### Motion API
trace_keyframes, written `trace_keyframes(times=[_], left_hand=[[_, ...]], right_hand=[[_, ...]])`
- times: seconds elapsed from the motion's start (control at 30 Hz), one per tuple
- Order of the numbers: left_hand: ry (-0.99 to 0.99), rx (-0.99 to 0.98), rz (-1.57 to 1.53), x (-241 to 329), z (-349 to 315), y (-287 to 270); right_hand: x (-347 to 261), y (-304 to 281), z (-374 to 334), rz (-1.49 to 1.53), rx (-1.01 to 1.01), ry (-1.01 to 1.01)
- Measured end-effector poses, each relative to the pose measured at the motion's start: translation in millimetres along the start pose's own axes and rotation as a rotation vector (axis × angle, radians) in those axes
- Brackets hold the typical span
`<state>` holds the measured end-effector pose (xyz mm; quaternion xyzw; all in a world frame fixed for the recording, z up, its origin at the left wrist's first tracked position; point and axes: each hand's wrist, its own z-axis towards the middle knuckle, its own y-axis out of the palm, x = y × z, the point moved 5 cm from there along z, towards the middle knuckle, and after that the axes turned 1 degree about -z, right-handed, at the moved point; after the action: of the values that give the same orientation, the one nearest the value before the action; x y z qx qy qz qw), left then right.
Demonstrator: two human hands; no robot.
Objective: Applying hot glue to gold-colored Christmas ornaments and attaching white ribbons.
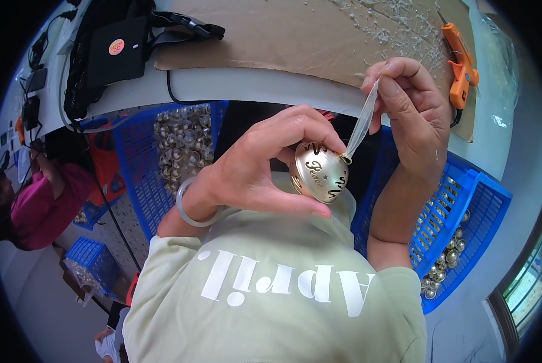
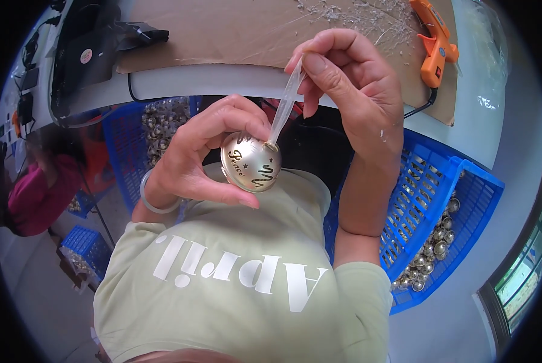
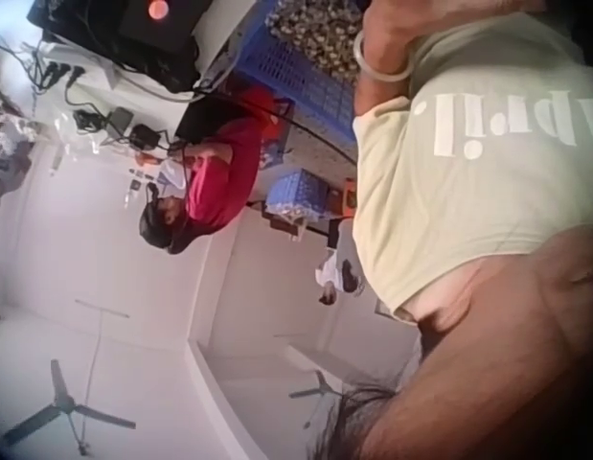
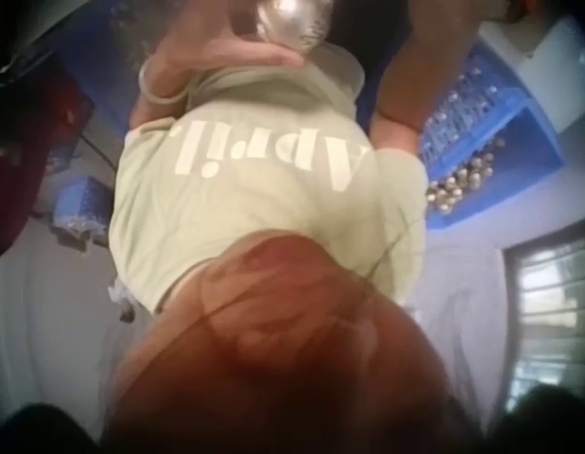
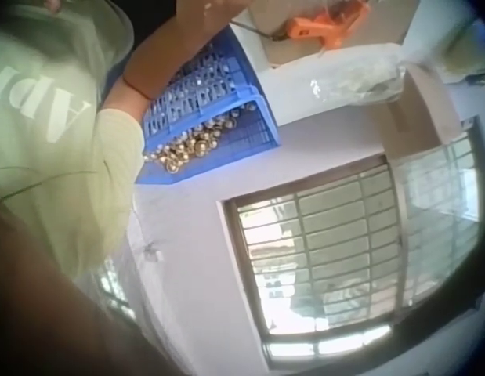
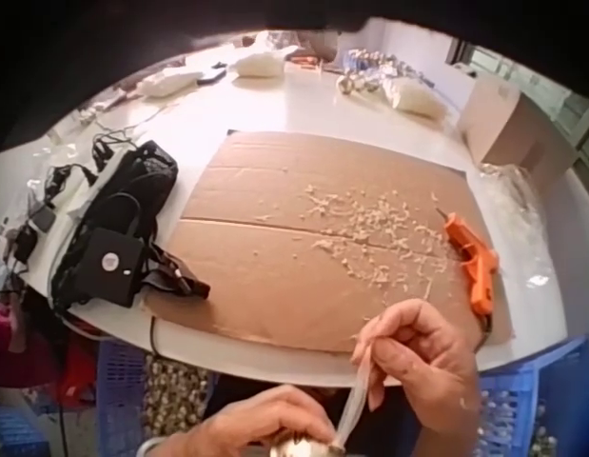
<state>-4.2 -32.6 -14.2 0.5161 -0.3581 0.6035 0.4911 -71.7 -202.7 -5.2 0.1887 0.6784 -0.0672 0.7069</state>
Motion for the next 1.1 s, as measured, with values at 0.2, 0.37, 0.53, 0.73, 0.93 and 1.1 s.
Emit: trace_keyframes(times=[0.2,0.37,0.53,0.73,0.93,1.1], left_hand=[[-0.033,-0.042,-0.052,-1.2,-1.2,0.8],[-0.059,-0.001,-0.098,-1.7,-0.7,0.3],[-0.13,-0.001,-0.112,1.4,-2.5,1.2],[0.023,0.146,-0.071,14.2,-0.7,1.4],[0.108,0.183,-0.152,13.4,2.9,4.0],[-0.014,0.25,-0.133,12.5,-2.6,-7.0]], right_hand=[[1.3,-1.6,-6.1,-0.006,0.039,0.017],[5.6,-2.5,-9.5,-0.023,0.105,0.055],[12.9,2.5,-13.9,-0.068,0.178,0.141],[16.8,15.3,-22.2,-0.072,0.179,0.198],[25.6,32.6,-27.2,-0.058,0.13,0.254],[0.0,-7.4,-40.0,-0.374,0.388,0.14]])
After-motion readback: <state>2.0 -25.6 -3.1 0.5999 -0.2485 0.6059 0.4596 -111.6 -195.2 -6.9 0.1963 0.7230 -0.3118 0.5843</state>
